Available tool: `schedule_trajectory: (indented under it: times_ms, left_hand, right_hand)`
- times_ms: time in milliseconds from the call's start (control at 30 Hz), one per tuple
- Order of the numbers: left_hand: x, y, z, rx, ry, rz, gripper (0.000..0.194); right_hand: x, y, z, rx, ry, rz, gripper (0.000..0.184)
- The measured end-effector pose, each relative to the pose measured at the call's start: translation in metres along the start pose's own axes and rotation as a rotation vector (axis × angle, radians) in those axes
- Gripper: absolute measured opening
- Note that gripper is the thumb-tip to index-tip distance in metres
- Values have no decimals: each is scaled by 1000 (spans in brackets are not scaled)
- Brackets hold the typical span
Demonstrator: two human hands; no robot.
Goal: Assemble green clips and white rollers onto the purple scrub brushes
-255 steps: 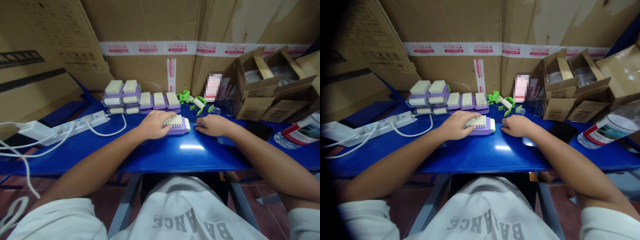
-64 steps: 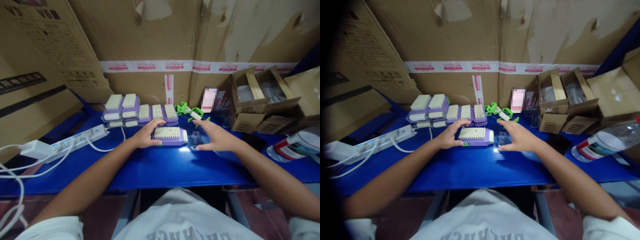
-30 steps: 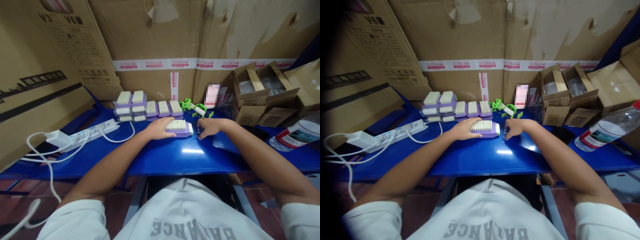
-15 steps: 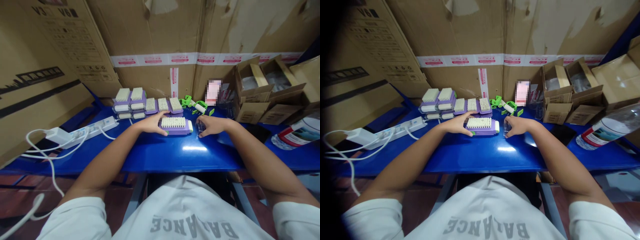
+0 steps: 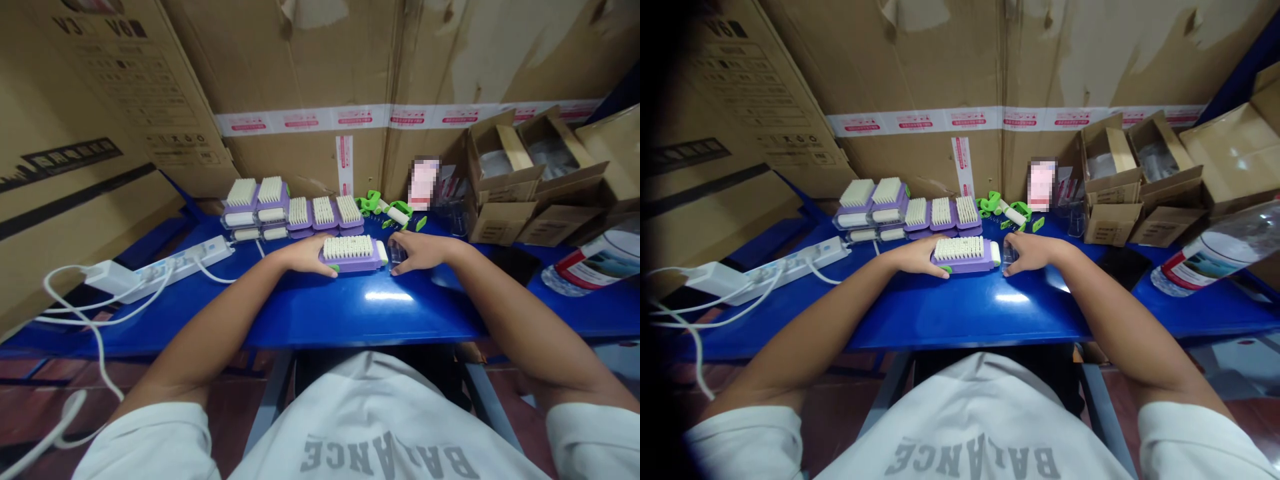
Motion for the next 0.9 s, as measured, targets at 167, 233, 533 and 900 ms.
schedule_trajectory:
  times_ms: [167,233,533,900]
  left_hand:
    - [-3,1,4,46,25,21,89]
    - [-4,1,3,43,15,37,88]
    - [-4,0,0,44,23,50,88]
    - [-3,-1,-2,51,42,62,88]
  right_hand:
    - [-1,2,1,28,17,-4,66]
    - [-1,2,2,36,20,1,66]
    - [-2,4,8,74,39,-20,63]
    - [-2,5,14,111,73,-57,60]
Point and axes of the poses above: each hand's wrist, its own y-axis towards the middle knuckle, its own x-axis out of the back of the hand, z = x × y, the point moved 10 cm from there along y, towards the middle knuckle, and after that the axes turned 4 degrees about y, right-handed, at the moved point
